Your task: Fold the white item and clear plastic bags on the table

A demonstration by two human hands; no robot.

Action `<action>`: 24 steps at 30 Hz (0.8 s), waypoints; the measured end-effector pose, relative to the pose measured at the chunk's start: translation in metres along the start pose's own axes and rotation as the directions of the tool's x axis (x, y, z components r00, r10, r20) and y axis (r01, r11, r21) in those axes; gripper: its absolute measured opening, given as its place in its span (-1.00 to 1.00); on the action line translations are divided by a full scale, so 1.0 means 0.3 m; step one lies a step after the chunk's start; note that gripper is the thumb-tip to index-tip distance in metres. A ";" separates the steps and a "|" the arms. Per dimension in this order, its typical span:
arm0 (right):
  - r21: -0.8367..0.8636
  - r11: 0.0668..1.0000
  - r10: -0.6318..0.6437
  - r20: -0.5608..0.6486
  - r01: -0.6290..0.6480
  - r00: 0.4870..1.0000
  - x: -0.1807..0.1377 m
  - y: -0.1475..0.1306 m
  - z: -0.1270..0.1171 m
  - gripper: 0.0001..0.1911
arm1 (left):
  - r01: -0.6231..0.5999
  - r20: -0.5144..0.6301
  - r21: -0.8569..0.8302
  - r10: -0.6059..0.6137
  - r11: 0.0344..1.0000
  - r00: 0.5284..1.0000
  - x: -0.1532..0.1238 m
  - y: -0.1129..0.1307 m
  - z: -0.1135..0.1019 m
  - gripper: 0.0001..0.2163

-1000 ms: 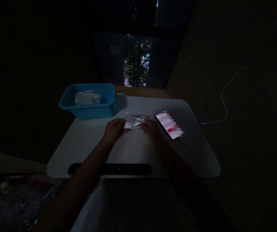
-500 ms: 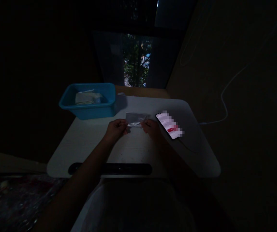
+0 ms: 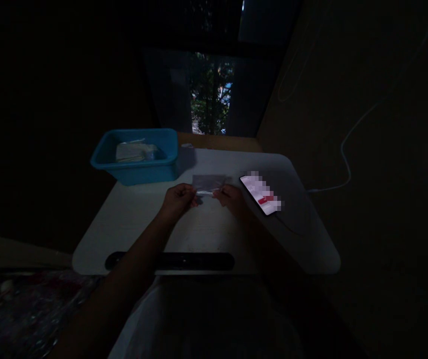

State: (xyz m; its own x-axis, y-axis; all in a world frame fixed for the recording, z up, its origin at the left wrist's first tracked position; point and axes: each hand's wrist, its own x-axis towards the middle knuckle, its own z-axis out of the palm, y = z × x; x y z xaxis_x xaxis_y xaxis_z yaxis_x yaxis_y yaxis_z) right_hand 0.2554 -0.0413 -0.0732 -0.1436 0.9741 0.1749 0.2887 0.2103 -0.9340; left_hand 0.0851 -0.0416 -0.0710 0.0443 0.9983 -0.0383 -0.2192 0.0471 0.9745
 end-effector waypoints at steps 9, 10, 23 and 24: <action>-0.034 0.999 0.037 -0.018 -0.038 0.999 0.004 0.003 -0.003 -0.77 | 0.016 0.072 -0.111 -0.008 0.994 0.997 -0.005 -0.001 -0.005 -0.75; -0.033 0.999 0.031 -0.010 -0.031 0.999 0.003 0.003 -0.004 -0.78 | 0.003 0.068 -0.143 0.007 0.990 0.998 -0.003 -0.003 -0.005 -0.76; -0.031 0.999 0.006 -0.036 -0.007 0.999 0.002 0.002 -0.008 -0.73 | -0.027 0.049 0.066 0.024 0.997 0.999 0.005 -0.033 -0.018 -0.80; -0.030 0.999 0.012 -0.052 -0.014 0.999 0.002 0.000 -0.009 -0.73 | -0.028 0.063 0.084 0.023 0.996 0.998 0.004 -0.034 -0.017 -0.80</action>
State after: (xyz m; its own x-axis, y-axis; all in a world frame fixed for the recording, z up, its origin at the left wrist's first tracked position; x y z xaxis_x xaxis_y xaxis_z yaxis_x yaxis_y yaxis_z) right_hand 0.2580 -0.0404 -0.0723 -0.0904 0.9796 0.1796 0.3190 0.1993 -0.9266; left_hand 0.0822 -0.0406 -0.0821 0.1009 0.9949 -0.0016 -0.1381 0.0156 0.9903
